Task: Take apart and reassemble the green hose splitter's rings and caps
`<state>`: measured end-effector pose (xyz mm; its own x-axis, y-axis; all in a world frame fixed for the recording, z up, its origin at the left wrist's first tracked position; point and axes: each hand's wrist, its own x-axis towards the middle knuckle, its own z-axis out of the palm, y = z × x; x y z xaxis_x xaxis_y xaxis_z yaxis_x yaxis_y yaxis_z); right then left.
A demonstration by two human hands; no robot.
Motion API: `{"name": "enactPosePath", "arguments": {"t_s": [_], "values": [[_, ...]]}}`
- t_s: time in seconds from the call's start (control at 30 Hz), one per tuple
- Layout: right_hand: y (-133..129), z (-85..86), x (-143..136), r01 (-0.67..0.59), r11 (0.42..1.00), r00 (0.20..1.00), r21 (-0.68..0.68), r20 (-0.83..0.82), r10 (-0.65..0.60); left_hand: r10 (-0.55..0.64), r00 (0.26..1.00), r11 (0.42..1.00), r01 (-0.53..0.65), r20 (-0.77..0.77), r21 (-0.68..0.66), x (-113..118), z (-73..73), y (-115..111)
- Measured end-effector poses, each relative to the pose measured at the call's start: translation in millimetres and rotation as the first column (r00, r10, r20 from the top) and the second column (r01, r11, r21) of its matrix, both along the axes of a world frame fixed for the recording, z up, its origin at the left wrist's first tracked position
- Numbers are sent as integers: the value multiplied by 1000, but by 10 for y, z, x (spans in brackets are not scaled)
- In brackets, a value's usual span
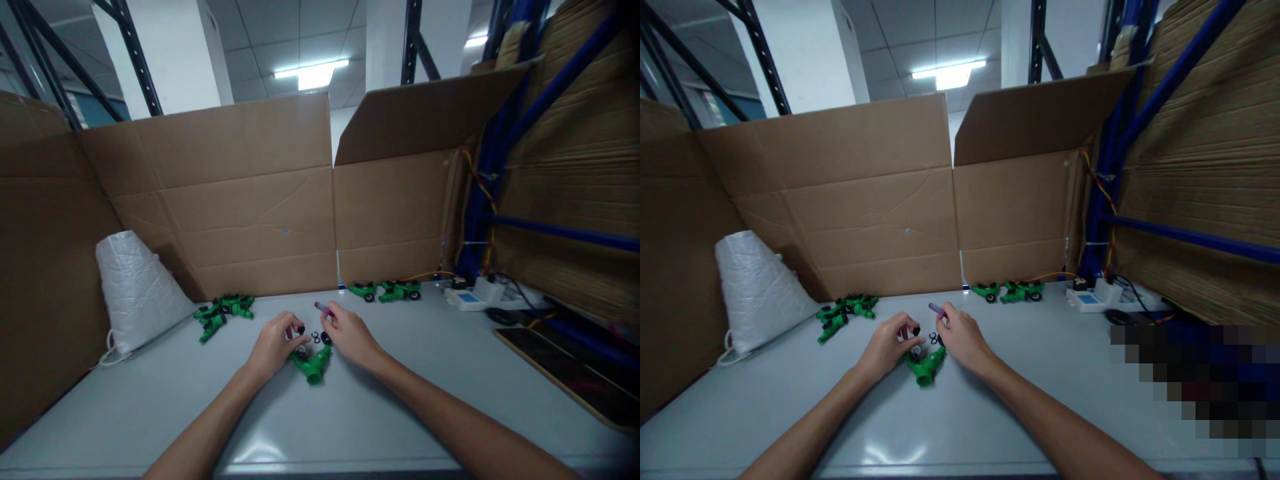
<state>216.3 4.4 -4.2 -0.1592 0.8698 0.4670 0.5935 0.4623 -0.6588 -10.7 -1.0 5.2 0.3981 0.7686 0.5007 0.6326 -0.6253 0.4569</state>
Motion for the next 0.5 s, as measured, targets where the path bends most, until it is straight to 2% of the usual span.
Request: {"name": "enactPosePath", "arguments": {"t_s": [0.23,0.43,0.5], "values": [[-15,-39,-26,-6,999,996,37,89,2,-19,1000,1000,19,1,9,21,47,-31],[-39,2,-30,-38,999,999,31,-9,38,-40,998,999,40,40,-1,44,72,-56],[-41,18,-27,-54,995,997,81,-45,58,-38,997,999,39,64,-23,60,78,-60]]}}
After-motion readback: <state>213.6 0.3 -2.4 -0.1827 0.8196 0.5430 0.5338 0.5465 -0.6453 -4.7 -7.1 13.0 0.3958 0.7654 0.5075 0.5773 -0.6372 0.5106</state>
